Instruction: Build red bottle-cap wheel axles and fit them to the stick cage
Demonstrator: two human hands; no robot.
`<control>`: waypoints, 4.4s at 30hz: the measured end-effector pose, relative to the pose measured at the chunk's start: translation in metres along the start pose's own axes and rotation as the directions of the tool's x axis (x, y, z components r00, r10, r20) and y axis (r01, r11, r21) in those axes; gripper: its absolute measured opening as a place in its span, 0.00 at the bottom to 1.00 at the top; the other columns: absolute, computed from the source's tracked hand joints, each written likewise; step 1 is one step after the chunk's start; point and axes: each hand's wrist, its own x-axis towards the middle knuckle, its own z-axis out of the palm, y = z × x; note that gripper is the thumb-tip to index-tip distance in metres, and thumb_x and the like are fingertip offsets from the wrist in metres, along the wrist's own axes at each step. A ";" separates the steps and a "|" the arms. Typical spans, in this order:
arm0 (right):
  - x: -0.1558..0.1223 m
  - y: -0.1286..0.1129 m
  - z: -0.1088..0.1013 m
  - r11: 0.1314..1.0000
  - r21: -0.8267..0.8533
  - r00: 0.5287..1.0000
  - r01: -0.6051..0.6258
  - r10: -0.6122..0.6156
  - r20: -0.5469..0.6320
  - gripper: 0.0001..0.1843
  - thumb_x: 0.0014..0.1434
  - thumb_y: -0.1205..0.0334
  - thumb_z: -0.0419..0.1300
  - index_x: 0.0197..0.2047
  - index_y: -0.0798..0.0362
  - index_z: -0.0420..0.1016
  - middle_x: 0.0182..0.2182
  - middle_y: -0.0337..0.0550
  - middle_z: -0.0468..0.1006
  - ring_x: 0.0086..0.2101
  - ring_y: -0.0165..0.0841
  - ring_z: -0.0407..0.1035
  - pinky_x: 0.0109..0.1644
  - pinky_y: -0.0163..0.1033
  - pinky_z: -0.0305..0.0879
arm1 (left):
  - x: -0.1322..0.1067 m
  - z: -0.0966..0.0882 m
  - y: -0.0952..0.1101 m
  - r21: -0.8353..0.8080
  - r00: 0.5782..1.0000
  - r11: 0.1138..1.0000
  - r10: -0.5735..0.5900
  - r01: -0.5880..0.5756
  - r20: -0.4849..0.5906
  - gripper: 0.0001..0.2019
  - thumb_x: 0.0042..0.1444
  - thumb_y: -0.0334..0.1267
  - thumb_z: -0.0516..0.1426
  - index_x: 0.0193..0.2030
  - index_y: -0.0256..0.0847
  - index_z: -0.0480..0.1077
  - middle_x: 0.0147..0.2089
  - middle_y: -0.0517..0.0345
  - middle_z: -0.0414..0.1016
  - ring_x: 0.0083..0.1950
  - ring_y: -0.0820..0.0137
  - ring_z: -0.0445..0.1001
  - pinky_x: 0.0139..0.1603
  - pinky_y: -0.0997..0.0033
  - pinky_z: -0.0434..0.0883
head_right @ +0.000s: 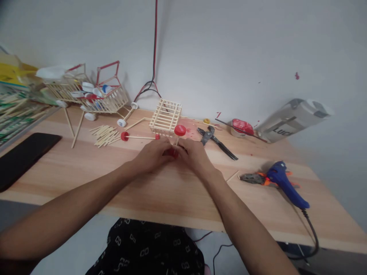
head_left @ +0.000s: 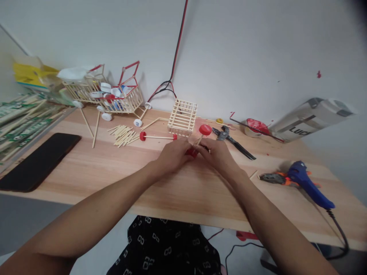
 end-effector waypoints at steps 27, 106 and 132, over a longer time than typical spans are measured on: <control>0.001 -0.001 0.000 1.000 -0.001 1.000 0.011 -0.011 0.000 0.16 0.63 0.59 0.54 0.25 0.53 0.67 0.21 0.37 0.69 0.23 0.27 0.60 0.29 0.34 0.52 | 0.000 -0.003 0.001 -0.003 0.999 1.000 -0.019 0.019 0.029 0.05 0.56 0.36 0.58 0.39 0.39 0.71 0.41 0.53 0.72 0.43 0.64 0.70 0.43 0.64 0.68; 0.001 -0.001 0.002 1.000 0.015 1.000 0.001 -0.001 0.000 0.16 0.63 0.59 0.53 0.24 0.53 0.64 0.21 0.37 0.68 0.24 0.28 0.59 0.29 0.34 0.51 | 0.001 -0.001 0.000 -0.040 1.000 0.999 -0.008 0.008 -0.001 0.06 0.56 0.35 0.57 0.40 0.40 0.73 0.44 0.53 0.74 0.45 0.64 0.71 0.44 0.63 0.70; 0.001 -0.004 0.001 1.000 0.020 1.000 -0.010 0.010 0.008 0.15 0.63 0.59 0.53 0.25 0.53 0.67 0.23 0.39 0.71 0.25 0.28 0.60 0.30 0.35 0.52 | 0.000 -0.002 -0.001 -0.053 1.000 0.998 0.019 -0.019 -0.006 0.08 0.56 0.33 0.57 0.43 0.41 0.72 0.46 0.53 0.74 0.48 0.63 0.71 0.48 0.62 0.70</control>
